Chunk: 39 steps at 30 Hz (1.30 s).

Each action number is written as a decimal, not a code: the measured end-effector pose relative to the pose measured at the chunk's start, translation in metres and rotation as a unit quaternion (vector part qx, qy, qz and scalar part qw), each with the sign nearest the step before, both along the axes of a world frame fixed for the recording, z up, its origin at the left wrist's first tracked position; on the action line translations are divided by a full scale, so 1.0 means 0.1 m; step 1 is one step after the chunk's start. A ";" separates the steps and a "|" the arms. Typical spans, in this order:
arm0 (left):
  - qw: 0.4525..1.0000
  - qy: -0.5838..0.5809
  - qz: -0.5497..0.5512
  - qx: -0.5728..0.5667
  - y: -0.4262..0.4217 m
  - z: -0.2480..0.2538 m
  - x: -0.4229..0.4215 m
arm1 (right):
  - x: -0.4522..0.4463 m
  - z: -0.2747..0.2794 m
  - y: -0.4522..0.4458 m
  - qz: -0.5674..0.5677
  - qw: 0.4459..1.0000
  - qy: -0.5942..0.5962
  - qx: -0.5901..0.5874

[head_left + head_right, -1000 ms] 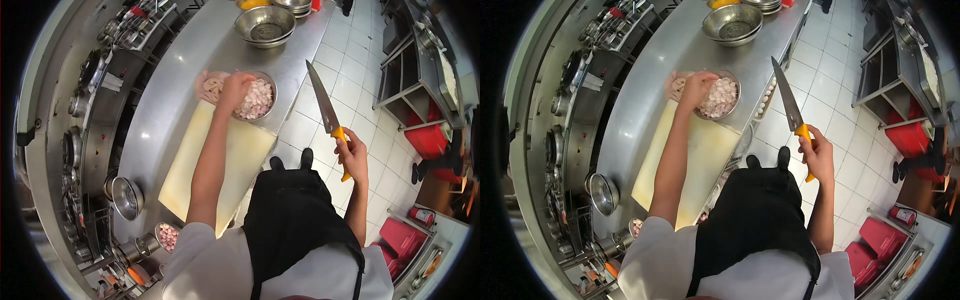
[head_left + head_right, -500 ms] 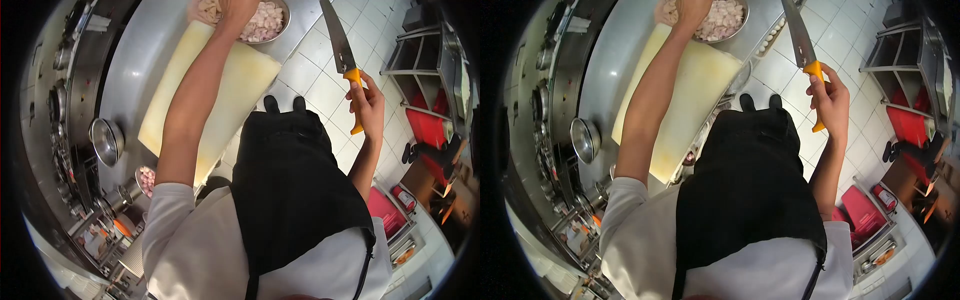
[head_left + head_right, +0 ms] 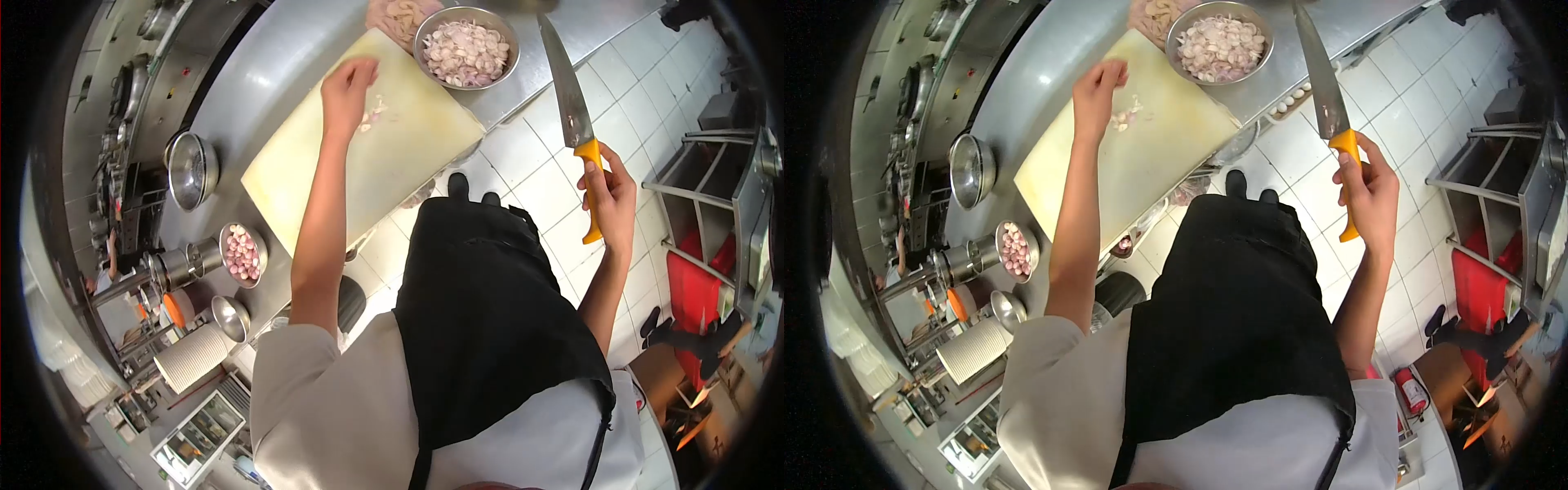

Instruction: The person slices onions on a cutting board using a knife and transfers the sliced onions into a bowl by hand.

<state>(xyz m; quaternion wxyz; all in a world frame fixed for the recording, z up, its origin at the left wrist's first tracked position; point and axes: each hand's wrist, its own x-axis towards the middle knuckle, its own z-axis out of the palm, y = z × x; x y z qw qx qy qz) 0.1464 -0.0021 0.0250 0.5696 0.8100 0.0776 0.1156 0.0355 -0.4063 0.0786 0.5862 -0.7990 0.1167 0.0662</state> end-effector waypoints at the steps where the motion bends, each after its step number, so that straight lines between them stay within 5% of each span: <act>1: 0.997 0.010 0.022 0.070 0.14 -0.10 -0.18 | 0.02 0.01 -0.02 0.008 1.000 0.002 0.002; 5: 0.934 -0.061 0.050 0.349 0.37 -0.80 -0.53 | 0.06 -0.03 -0.05 0.061 0.997 -0.013 0.036; 11: 0.970 0.018 -0.036 0.238 -0.29 -0.63 -1.18 | 0.11 0.00 -0.08 0.108 0.994 -0.016 0.029; 14: 0.881 0.007 -0.037 0.471 -0.55 -0.54 -1.51 | 0.14 -0.04 -0.18 0.103 0.994 -0.025 0.041; 35: 0.875 -0.101 0.165 0.443 0.41 -0.99 0.29 | -0.13 0.13 -0.24 0.089 0.996 -0.011 0.012; 39: 0.879 -0.037 0.150 0.450 0.70 -0.99 0.50 | -0.22 0.20 -0.27 0.066 0.998 -0.016 0.009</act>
